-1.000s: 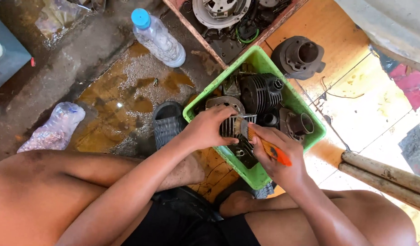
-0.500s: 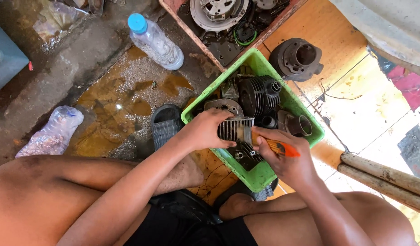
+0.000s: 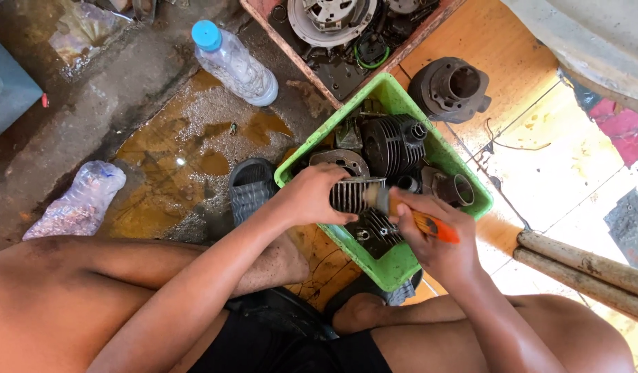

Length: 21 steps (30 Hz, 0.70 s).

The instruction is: The person scrubs various engine components, including a circular metal part and a cylinder head, using a brush and a screwdriver. The parts are handled over a green plastic bin, and the person occasionally moves items between bins.

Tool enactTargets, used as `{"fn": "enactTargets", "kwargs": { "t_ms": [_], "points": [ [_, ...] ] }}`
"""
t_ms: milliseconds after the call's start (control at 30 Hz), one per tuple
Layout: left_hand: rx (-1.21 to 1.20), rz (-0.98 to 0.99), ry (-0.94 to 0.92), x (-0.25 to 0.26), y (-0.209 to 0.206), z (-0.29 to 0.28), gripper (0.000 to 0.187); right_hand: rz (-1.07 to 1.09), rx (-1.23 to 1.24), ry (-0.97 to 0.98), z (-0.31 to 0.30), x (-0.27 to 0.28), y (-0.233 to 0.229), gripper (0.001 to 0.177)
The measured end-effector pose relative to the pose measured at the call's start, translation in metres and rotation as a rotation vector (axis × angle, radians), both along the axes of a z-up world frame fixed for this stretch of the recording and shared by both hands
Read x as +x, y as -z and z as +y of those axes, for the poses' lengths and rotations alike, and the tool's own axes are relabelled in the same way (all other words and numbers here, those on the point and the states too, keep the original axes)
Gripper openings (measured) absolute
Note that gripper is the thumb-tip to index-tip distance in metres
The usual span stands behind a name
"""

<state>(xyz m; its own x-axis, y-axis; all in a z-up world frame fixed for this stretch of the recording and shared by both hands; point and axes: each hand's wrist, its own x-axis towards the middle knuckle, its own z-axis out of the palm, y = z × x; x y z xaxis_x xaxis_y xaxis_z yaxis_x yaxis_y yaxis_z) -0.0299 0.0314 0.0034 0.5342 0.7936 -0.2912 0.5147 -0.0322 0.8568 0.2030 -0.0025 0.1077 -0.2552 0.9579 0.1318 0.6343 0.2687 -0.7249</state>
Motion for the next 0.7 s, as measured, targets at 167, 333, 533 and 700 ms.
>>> {"fn": "enactTargets", "kwargs": {
  "t_ms": [167, 333, 533, 700],
  "points": [
    [-0.032, 0.017, 0.014, -0.001, -0.017, 0.002, 0.065, 0.030, -0.050, 0.025, 0.002, 0.003, 0.005, 0.012],
    [-0.141, -0.039, -0.034, -0.008, -0.035, 0.009, 0.059, 0.051, -0.104, 0.069, 0.001, 0.008, 0.001, 0.010],
    [-0.292, -0.231, -0.292, -0.025, 0.003, 0.010, 0.057, -0.436, -0.568, -0.220, 0.009, 0.031, 0.034, 0.020],
    [-0.590, -0.322, -0.723, -0.025, -0.009, 0.013, 0.061, -0.563, -0.617, -0.163, 0.010, 0.033, 0.064, 0.028]
  ]
}}
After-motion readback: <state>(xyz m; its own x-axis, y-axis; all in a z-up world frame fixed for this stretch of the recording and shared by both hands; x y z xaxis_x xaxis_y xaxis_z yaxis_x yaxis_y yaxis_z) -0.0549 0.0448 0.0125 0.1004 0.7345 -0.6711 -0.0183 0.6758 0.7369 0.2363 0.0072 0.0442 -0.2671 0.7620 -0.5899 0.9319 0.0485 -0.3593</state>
